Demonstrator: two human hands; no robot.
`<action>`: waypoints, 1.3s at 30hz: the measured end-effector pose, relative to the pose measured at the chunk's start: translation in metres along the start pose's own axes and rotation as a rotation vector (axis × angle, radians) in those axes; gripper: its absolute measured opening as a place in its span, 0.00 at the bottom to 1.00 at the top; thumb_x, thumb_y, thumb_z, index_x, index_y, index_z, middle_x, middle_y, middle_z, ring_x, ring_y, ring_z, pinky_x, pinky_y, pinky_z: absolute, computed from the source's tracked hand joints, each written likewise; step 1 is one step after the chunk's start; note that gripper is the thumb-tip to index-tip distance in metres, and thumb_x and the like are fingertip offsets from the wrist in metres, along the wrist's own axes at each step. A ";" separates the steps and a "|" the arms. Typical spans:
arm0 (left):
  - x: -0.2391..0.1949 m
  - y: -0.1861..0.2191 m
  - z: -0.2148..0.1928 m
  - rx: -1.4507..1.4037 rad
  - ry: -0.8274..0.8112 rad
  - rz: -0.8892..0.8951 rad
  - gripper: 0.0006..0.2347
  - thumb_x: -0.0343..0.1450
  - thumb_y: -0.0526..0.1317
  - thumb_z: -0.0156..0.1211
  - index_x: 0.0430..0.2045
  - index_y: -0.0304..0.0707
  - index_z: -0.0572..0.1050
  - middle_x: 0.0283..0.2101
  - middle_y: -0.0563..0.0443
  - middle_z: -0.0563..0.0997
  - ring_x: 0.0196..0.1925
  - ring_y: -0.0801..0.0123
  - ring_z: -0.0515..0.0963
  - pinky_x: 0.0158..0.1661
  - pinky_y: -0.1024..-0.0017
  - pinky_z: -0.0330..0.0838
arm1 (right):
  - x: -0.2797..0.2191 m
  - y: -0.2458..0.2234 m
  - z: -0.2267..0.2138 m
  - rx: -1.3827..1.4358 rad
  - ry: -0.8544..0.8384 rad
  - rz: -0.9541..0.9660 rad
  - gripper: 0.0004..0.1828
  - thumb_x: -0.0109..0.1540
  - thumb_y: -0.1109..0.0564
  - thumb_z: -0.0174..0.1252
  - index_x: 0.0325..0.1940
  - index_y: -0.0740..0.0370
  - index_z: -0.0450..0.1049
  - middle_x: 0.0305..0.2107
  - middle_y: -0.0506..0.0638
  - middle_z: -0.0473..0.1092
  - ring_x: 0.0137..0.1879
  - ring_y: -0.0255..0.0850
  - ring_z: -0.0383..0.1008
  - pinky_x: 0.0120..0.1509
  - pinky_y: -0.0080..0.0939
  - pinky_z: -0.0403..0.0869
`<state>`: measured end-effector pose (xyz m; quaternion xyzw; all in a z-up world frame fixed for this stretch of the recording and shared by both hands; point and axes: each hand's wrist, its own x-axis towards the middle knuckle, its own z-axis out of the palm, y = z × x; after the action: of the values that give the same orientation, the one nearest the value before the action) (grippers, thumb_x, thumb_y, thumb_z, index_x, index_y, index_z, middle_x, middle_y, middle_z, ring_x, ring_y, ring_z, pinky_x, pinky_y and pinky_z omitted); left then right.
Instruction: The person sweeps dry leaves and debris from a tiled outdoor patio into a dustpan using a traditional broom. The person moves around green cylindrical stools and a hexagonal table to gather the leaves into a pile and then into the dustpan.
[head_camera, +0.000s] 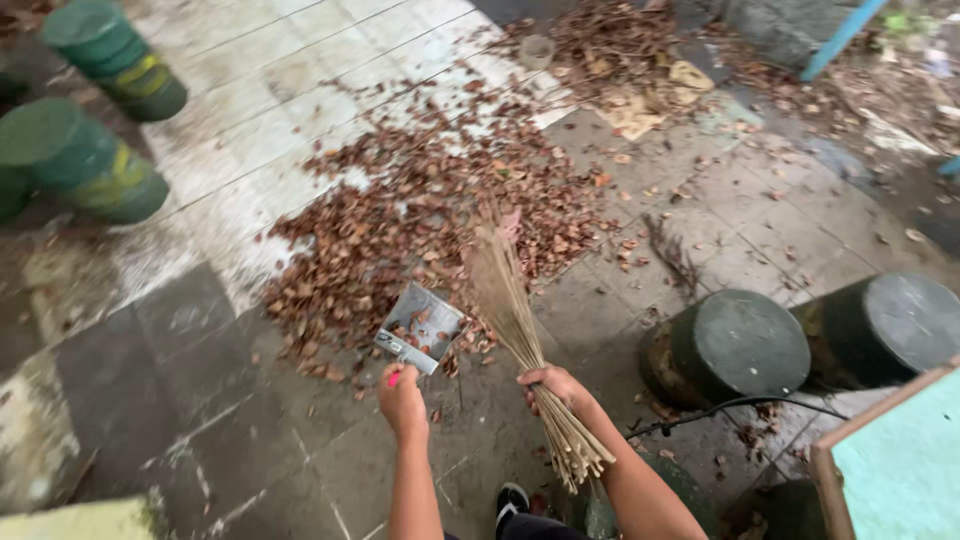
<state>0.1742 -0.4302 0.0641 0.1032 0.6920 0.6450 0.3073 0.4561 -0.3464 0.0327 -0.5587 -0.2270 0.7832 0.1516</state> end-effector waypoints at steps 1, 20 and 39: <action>-0.001 -0.002 -0.018 -0.114 0.005 -0.095 0.05 0.62 0.35 0.59 0.28 0.42 0.74 0.23 0.50 0.73 0.22 0.68 0.72 0.27 0.71 0.64 | -0.002 0.006 0.013 0.006 -0.044 0.067 0.13 0.61 0.58 0.65 0.36 0.64 0.66 0.20 0.52 0.66 0.21 0.40 0.67 0.22 0.42 0.68; -0.006 -0.099 -0.226 -0.016 0.334 0.002 0.07 0.63 0.35 0.60 0.32 0.37 0.75 0.33 0.54 0.78 0.34 0.73 0.74 0.38 0.74 0.69 | 0.015 0.017 -0.031 -0.628 0.334 -0.122 0.27 0.49 0.63 0.68 0.52 0.67 0.72 0.33 0.61 0.77 0.38 0.49 0.80 0.40 0.47 0.79; 0.013 -0.090 -0.396 -0.319 0.182 -0.432 0.11 0.65 0.38 0.54 0.39 0.40 0.70 0.43 0.41 0.78 0.54 0.48 0.80 0.55 0.55 0.70 | -0.072 0.252 0.178 0.242 -0.270 0.356 0.09 0.65 0.61 0.58 0.30 0.59 0.69 0.19 0.47 0.69 0.22 0.36 0.71 0.27 0.35 0.72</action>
<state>-0.0342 -0.7648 -0.0339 -0.1548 0.6126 0.6718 0.3865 0.3159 -0.6296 0.0074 -0.4579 -0.0478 0.8866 0.0454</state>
